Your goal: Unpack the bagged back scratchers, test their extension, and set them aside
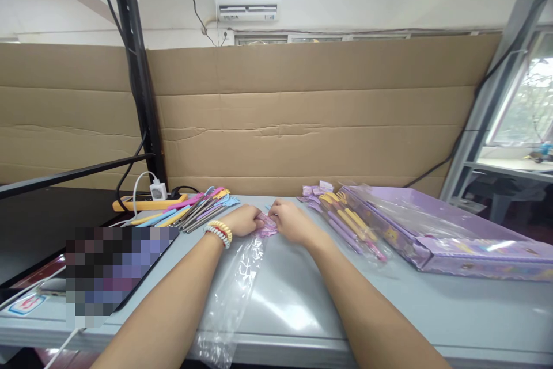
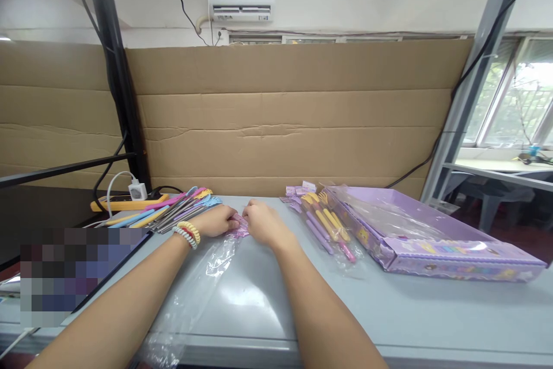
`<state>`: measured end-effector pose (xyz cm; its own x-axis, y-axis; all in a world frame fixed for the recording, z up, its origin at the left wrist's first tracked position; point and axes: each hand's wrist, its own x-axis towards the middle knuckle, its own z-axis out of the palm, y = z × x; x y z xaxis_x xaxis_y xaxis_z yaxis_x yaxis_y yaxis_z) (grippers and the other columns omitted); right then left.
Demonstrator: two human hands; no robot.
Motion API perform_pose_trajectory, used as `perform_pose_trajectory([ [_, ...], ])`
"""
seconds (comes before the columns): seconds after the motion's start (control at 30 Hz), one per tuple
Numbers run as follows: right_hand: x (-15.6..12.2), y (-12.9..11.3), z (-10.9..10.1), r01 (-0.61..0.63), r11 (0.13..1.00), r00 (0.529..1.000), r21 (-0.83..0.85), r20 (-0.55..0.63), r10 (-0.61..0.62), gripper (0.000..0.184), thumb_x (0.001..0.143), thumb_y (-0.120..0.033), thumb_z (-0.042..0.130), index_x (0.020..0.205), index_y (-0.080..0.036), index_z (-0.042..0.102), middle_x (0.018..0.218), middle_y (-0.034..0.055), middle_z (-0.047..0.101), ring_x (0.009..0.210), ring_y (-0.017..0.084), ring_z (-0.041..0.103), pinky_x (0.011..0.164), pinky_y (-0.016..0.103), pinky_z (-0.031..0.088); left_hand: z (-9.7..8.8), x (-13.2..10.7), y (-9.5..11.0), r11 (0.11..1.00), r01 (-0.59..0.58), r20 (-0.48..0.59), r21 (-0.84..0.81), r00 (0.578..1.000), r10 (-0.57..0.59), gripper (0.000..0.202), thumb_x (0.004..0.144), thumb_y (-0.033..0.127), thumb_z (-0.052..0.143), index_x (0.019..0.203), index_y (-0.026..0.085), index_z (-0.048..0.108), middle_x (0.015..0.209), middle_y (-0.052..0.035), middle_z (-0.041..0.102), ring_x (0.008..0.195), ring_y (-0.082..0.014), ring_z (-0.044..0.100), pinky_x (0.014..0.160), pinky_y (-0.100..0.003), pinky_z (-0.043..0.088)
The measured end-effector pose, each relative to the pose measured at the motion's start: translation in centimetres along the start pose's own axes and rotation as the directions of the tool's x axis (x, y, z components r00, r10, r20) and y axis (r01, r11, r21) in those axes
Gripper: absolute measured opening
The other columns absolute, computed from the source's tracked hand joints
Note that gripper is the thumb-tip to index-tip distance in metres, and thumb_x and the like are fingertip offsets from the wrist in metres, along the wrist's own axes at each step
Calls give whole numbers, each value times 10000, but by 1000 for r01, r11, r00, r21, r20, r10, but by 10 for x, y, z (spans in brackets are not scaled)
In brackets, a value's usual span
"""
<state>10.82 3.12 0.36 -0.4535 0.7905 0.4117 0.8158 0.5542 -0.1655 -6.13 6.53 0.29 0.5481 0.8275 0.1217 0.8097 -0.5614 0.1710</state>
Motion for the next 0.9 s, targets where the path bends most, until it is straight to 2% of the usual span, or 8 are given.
perform_pose_trajectory([
  [0.27,-1,-2,-1,-27,990,999,-142,14,29,193,761,-86,453,768,-161,631,889,83,601,784,161,544,643,242,315,-2,-2,5,1000,0,10,-15,1000,0,214,759,320,462,711,174,611,659,-40,630,591,-169,544,529,-254,320],
  [0.47,-1,-3,-3,-40,983,999,-179,-26,36,208,801,-123,432,782,-163,635,890,88,609,803,173,562,637,253,318,-3,-2,5,1000,-2,-2,-31,1000,2,201,752,297,454,697,170,600,649,-41,628,584,-167,535,520,-255,311],
  [0.57,-1,-3,-4,-58,983,997,-176,-58,49,198,796,-126,442,798,-173,634,902,78,607,796,172,568,625,252,325,-1,-1,2,999,-6,-25,-42,1000,5,198,749,294,451,689,169,593,641,-35,623,575,-159,526,515,-253,304],
  [0.67,0,-2,-3,-97,986,986,-136,-147,77,187,795,-134,442,803,-175,624,914,74,604,788,170,568,619,253,337,0,0,-1,997,-5,-19,-82,1000,4,204,748,294,452,666,168,591,631,-30,622,572,-150,524,526,-248,315],
  [0.73,1,-1,-3,-136,989,961,-60,-252,117,180,801,-141,433,808,-171,610,909,76,610,793,170,566,633,253,353,0,0,-2,992,-13,-8,-125,1000,12,209,748,289,452,668,165,600,643,-30,631,585,-147,533,541,-244,330],
  [0.8,2,0,-6,-156,986,909,58,-382,166,174,809,-152,420,819,-167,594,856,71,623,767,171,567,640,256,370,0,0,-2,988,-19,-15,-151,1000,17,209,747,284,455,685,163,614,661,-32,641,604,-147,541,555,-243,340],
  [0.87,2,-1,-14,-130,972,815,195,-537,217,168,817,-180,414,837,-165,580,786,58,632,709,167,568,627,259,387,-1,-1,-1,988,-20,-30,-155,999,16,209,744,285,460,684,162,618,668,-34,644,616,-149,544,563,-245,345],
  [0.9,3,0,-20,-100,961,749,258,-616,243,167,822,-201,414,850,-164,574,764,53,634,679,162,568,617,259,396,-2,-2,-1,987,-20,-35,-159,999,15,212,745,287,459,680,162,617,671,-34,645,622,-150,546,566,-245,349],
])
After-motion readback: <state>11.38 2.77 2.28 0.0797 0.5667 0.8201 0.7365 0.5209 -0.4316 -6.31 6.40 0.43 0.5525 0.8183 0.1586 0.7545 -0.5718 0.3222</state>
